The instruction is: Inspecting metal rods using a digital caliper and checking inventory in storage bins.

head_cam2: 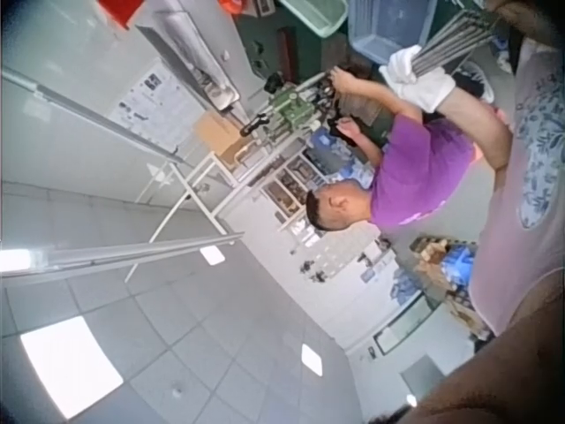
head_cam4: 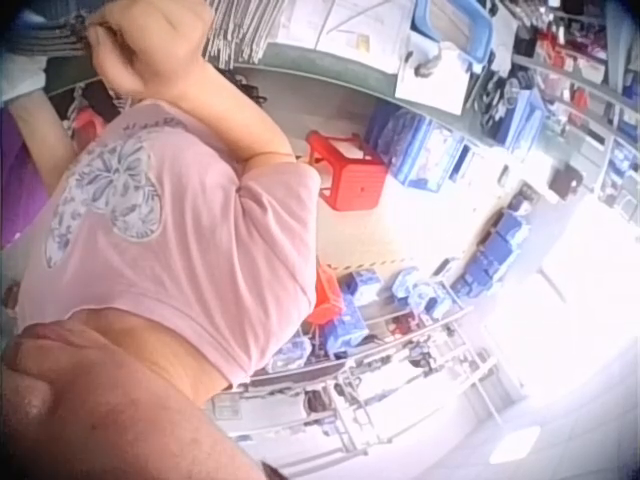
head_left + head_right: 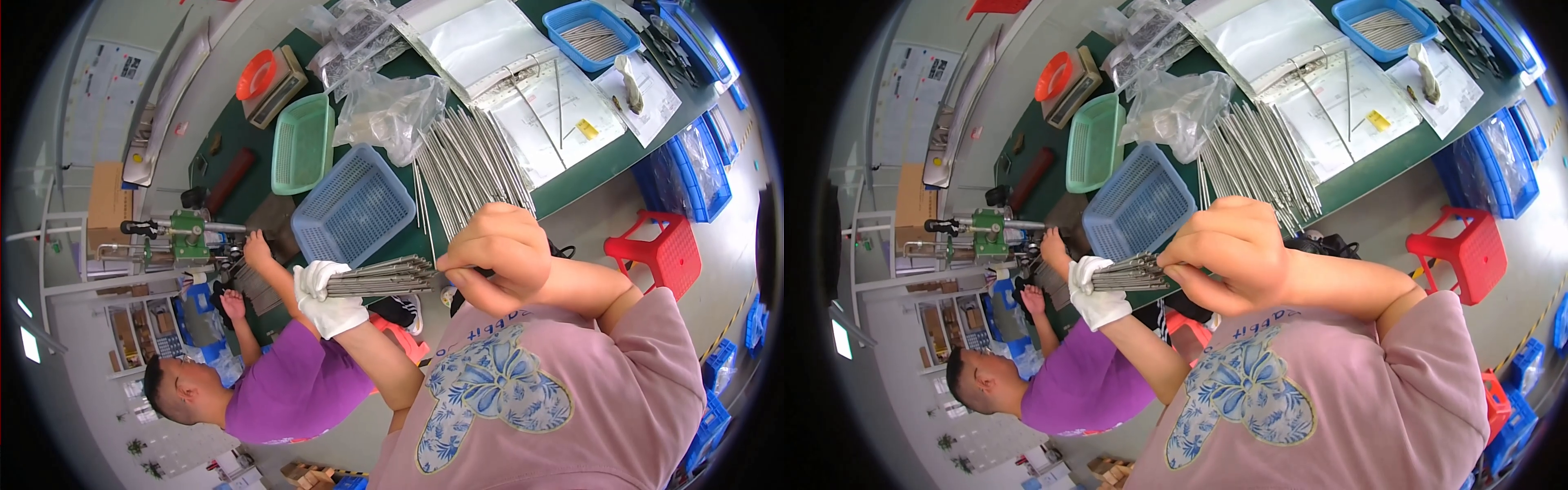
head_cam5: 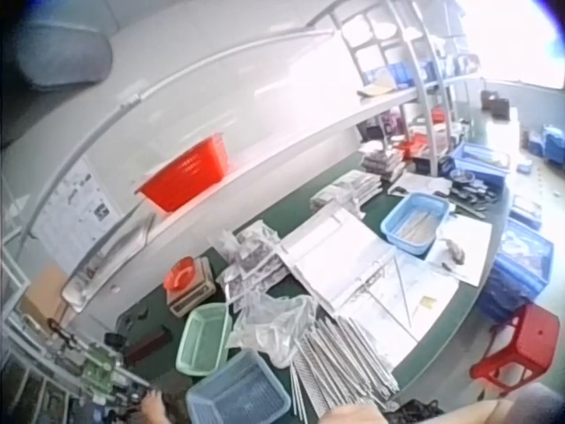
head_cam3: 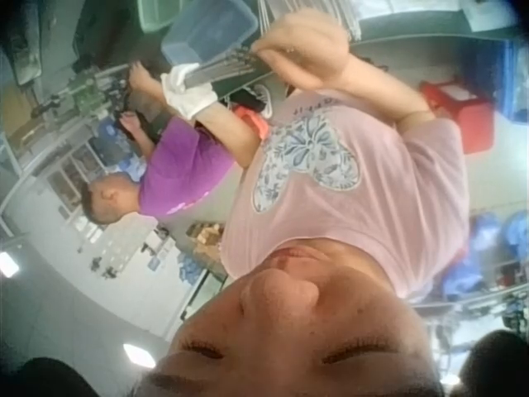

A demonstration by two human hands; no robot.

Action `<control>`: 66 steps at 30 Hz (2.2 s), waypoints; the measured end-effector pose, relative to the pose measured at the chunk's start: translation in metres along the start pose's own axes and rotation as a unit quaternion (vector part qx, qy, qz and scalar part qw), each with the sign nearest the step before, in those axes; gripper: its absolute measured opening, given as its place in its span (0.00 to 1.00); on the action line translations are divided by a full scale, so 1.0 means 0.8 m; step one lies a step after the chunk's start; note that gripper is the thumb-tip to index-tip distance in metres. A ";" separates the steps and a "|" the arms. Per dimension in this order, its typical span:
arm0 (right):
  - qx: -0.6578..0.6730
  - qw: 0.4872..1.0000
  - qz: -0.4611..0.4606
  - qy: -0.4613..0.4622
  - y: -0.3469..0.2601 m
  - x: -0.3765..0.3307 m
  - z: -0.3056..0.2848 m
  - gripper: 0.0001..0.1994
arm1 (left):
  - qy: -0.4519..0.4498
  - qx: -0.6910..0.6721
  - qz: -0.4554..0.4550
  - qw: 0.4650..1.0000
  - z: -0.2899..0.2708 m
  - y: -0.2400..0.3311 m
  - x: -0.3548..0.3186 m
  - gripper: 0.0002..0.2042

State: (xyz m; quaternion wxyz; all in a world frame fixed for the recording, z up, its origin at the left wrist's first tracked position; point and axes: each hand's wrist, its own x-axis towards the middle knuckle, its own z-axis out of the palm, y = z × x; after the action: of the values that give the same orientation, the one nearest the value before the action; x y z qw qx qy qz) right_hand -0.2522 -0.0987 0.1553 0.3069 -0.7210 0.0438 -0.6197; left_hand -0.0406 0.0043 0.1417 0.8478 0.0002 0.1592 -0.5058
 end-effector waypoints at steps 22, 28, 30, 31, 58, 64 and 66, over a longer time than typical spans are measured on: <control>-0.004 1.000 -0.012 0.005 0.006 -0.003 0.002 0.08 | 0.014 0.031 0.013 0.999 -0.008 0.005 0.001 0.20; 0.001 1.000 0.005 0.006 0.005 -0.001 -0.004 0.08 | 0.017 0.046 0.018 0.999 -0.008 0.007 0.001 0.20; 0.001 1.000 0.011 0.005 0.006 -0.002 -0.002 0.08 | 0.019 0.046 0.013 0.999 -0.009 0.008 0.003 0.20; -0.001 1.000 0.013 0.021 0.006 -0.002 0.000 0.08 | 0.021 0.045 0.010 0.999 -0.010 0.008 0.004 0.20; 0.024 0.999 -0.011 -0.021 0.001 -0.003 0.003 0.07 | 0.029 0.033 0.011 0.999 -0.008 0.010 0.004 0.20; 0.041 0.999 -0.001 -0.032 0.002 -0.004 0.006 0.07 | 0.015 -0.002 0.008 1.000 -0.004 0.003 0.002 0.20; 0.043 0.998 0.005 -0.042 0.000 -0.003 0.002 0.07 | -0.001 0.001 0.011 1.000 -0.007 0.006 -0.001 0.18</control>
State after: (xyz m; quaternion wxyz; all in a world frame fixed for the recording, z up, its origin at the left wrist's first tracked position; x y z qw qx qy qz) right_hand -0.2510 -0.0968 0.1531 0.3423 -0.7324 0.0076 -0.5885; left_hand -0.0382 0.0079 0.1355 0.8535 0.0019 0.1577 -0.4967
